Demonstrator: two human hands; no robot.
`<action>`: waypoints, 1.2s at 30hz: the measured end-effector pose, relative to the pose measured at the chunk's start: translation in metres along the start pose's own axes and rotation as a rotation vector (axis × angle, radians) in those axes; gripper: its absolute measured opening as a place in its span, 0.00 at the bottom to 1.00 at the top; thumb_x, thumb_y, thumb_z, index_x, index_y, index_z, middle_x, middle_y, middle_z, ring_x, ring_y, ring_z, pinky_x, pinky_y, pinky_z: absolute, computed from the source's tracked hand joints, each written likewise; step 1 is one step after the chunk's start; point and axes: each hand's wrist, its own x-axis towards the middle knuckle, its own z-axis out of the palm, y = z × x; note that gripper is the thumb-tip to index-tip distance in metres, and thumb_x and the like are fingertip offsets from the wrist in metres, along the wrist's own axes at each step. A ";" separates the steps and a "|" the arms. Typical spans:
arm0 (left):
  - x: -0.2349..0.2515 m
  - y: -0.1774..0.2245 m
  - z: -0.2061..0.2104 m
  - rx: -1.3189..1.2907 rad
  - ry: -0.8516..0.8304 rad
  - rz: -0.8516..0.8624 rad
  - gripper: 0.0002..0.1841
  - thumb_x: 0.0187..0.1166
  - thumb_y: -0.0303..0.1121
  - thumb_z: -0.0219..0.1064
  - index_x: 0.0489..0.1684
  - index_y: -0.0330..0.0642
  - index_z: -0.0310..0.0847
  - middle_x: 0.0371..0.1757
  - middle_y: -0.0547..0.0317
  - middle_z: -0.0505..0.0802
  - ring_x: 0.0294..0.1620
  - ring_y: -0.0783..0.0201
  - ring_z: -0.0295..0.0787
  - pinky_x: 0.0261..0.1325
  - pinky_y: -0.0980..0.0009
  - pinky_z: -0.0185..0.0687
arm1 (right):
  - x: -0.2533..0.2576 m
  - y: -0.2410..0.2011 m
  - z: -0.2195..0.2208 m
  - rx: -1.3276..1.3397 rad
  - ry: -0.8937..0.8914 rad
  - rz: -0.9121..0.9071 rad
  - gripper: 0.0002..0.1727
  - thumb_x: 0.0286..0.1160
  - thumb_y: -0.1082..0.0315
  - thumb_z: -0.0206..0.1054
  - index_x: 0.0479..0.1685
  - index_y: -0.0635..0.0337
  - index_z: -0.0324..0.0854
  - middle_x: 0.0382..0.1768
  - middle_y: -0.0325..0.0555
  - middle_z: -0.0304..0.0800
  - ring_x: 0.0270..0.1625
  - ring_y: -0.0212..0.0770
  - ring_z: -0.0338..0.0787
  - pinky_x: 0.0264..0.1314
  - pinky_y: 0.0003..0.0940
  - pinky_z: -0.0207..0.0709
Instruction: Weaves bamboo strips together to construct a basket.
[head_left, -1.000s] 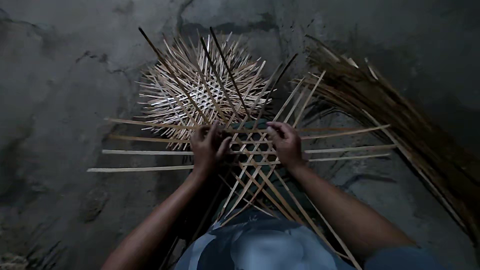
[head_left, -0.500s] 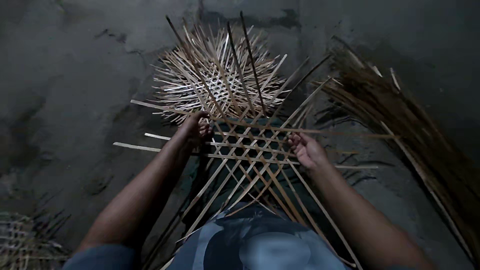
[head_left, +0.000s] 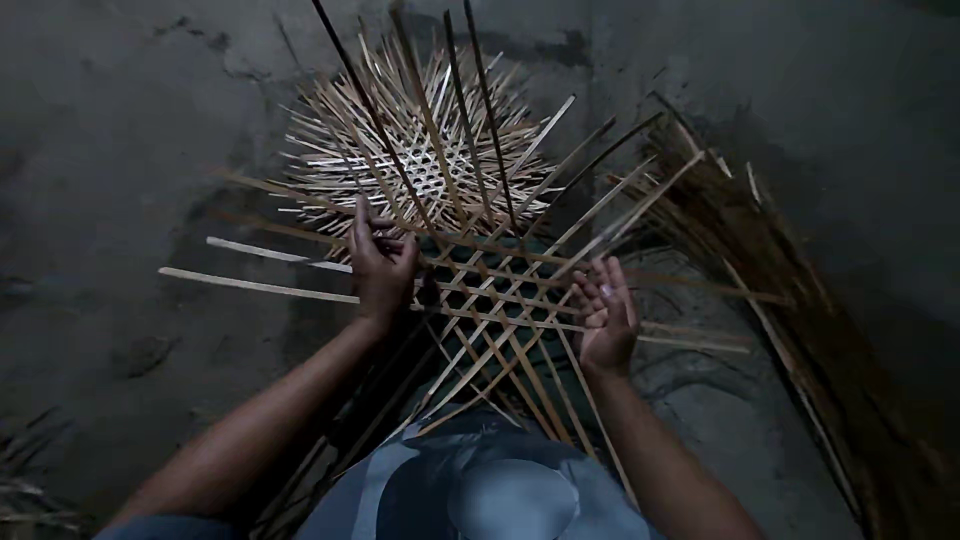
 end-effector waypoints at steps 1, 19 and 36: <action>-0.007 0.003 0.002 0.161 -0.005 0.128 0.44 0.80 0.39 0.71 0.93 0.37 0.47 0.70 0.43 0.83 0.56 0.56 0.87 0.56 0.61 0.87 | -0.002 -0.003 -0.001 0.025 0.032 0.030 0.28 0.90 0.62 0.40 0.85 0.61 0.64 0.76 0.50 0.80 0.66 0.46 0.89 0.68 0.43 0.84; -0.039 -0.006 0.010 0.595 -0.269 0.273 0.31 0.82 0.55 0.66 0.80 0.48 0.75 0.81 0.43 0.77 0.88 0.33 0.58 0.82 0.30 0.50 | 0.018 0.002 -0.008 0.159 0.082 0.600 0.14 0.89 0.57 0.59 0.56 0.58 0.81 0.43 0.40 0.90 0.42 0.33 0.90 0.49 0.27 0.86; 0.017 0.014 -0.040 0.499 -0.241 0.328 0.22 0.84 0.49 0.65 0.69 0.46 0.86 0.69 0.40 0.86 0.72 0.34 0.78 0.66 0.30 0.71 | -0.018 -0.042 0.008 -0.203 0.039 0.180 0.26 0.88 0.68 0.57 0.85 0.58 0.67 0.77 0.48 0.79 0.67 0.40 0.90 0.66 0.36 0.86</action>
